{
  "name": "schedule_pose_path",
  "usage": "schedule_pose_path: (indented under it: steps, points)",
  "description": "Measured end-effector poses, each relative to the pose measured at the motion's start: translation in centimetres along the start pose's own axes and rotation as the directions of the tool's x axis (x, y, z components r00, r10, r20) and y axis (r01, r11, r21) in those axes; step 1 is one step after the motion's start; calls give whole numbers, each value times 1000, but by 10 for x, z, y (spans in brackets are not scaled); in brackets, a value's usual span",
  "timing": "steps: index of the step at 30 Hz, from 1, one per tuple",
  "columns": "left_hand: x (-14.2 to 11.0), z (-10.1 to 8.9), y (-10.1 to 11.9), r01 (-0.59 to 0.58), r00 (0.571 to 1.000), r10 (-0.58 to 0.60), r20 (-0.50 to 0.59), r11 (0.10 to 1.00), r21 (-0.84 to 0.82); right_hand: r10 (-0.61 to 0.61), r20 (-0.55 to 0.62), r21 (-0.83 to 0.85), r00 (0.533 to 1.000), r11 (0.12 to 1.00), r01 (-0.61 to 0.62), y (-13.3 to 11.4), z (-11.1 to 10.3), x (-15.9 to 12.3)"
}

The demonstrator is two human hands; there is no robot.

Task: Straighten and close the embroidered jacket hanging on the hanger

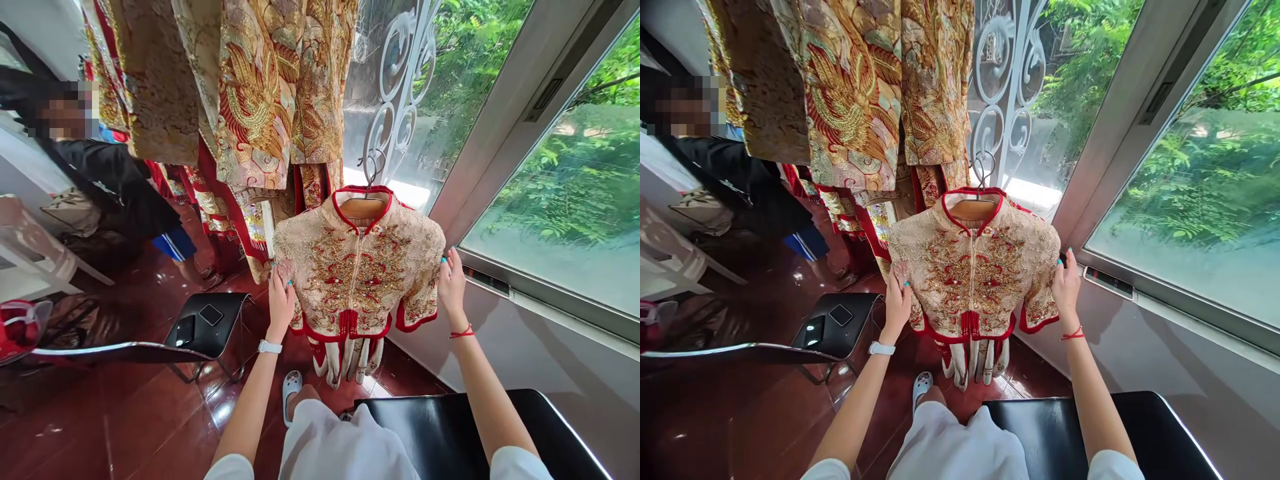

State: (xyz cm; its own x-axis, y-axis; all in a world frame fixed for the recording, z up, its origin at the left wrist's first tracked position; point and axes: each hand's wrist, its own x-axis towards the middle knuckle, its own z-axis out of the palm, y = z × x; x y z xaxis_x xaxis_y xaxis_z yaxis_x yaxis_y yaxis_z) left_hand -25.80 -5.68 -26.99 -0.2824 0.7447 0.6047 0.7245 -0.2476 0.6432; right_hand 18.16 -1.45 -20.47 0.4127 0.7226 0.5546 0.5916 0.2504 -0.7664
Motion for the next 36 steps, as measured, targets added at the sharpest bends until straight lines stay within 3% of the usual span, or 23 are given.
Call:
schedule_pose_path:
  steps: [8, 23, 31, 36]
  points:
    - [4, 0, -3, 34, 999, -34, 27, 999, -10, 30, 18, -11, 999, 999, -30, -15, 3, -12]
    - [5, -2, -8, 51, 997, -50, 52, 998, -28, 36, 43, -17, 998, 999, -35, -13, -2, -14]
    - [8, -6, -13, 67, 997, -66, 46, 997, -28, 35, 10, 5, 999, 999, -35, -8, -4, -12]
    - [12, -15, -4, 139, 986, -129, 103, 985, -99, 83, -84, 7, 993, 997, -82, -13, -8, -4]
